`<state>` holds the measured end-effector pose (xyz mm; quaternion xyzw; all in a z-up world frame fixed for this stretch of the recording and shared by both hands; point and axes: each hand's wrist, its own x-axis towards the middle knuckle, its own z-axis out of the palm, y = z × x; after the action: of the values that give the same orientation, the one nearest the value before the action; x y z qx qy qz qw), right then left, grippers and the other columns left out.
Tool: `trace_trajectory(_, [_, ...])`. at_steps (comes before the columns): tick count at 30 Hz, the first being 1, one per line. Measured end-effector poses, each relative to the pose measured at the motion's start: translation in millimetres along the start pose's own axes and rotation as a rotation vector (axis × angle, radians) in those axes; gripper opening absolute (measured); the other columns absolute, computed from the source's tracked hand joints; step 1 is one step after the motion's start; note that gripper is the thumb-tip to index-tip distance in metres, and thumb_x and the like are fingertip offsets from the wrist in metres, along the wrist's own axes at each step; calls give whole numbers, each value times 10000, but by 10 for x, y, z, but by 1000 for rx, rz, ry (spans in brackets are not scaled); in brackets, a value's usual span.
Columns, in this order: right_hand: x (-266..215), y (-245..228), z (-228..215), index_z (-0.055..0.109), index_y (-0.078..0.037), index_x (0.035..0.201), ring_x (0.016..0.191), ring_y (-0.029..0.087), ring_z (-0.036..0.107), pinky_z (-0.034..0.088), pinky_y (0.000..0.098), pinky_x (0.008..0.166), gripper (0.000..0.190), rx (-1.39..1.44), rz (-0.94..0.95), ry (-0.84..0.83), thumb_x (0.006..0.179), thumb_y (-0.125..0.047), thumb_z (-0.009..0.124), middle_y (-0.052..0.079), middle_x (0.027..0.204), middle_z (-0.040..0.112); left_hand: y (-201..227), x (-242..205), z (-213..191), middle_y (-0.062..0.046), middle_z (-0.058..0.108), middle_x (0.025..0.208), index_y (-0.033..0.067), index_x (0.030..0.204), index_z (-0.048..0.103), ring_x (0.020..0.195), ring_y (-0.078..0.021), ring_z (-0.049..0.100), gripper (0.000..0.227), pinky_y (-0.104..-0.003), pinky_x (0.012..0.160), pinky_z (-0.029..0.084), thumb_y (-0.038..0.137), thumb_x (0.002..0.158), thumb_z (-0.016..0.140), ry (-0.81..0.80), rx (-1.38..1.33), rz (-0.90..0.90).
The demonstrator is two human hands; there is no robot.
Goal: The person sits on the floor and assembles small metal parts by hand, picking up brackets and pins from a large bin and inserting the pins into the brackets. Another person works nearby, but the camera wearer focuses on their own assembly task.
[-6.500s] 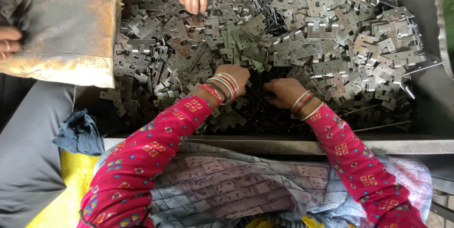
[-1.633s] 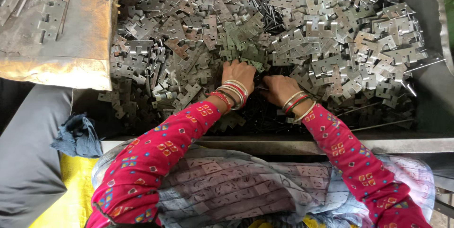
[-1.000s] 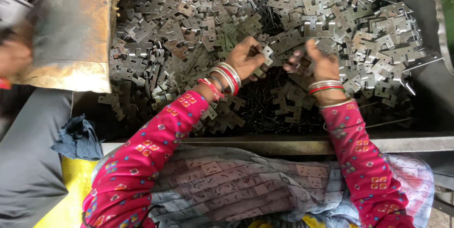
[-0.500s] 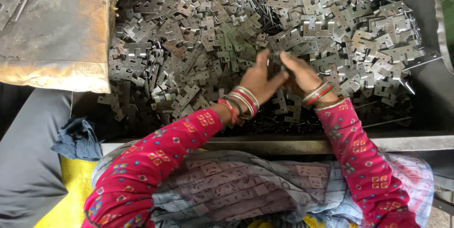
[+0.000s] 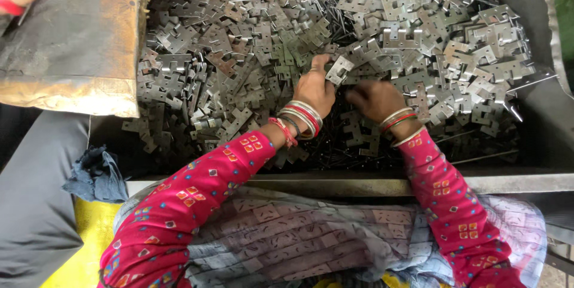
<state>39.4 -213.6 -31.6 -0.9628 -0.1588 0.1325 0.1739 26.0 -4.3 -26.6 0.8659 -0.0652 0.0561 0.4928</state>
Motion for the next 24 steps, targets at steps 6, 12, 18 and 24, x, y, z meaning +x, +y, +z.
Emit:
trace_trajectory(6, [-9, 18, 67, 676, -31, 1054, 945, 434, 678, 549, 523, 782, 496, -207, -198, -15, 782, -429, 794, 216, 973, 716, 241, 134, -401, -253, 699, 813, 73, 1225, 525, 830, -486, 683, 416, -556, 759, 542, 15, 822, 609, -18, 216, 181])
trace_trajectory(12, [-8, -18, 35, 711, -40, 945, 863, 405, 705, 559, 499, 765, 463, -163, -88, -125, 834, -482, 792, 198, 874, 736, 203, 462, -1186, -124, 714, 749, 62, 1133, 563, 665, -314, 728, 316, -436, 548, 576, 38, 827, 641, 143, 916, 328])
trace_trajectory(18, [93, 90, 138, 716, -36, 922, 705, 330, 732, 573, 429, 667, 357, 100, -143, -86, 812, -364, 802, 168, 772, 741, -591, 991, -2409, -36, 712, 675, 185, 838, 713, 566, -222, 729, 53, -403, 438, 558, 224, 812, 688, 529, 1478, -1])
trace_trajectory(24, [74, 103, 151, 705, -24, 964, 709, 335, 723, 560, 425, 650, 336, 143, -149, -69, 825, -315, 799, 175, 786, 732, -1489, 806, -3646, -95, 746, 748, 140, 907, 728, 677, -249, 737, 87, -422, 574, 568, 226, 901, 732, 679, 1455, -430])
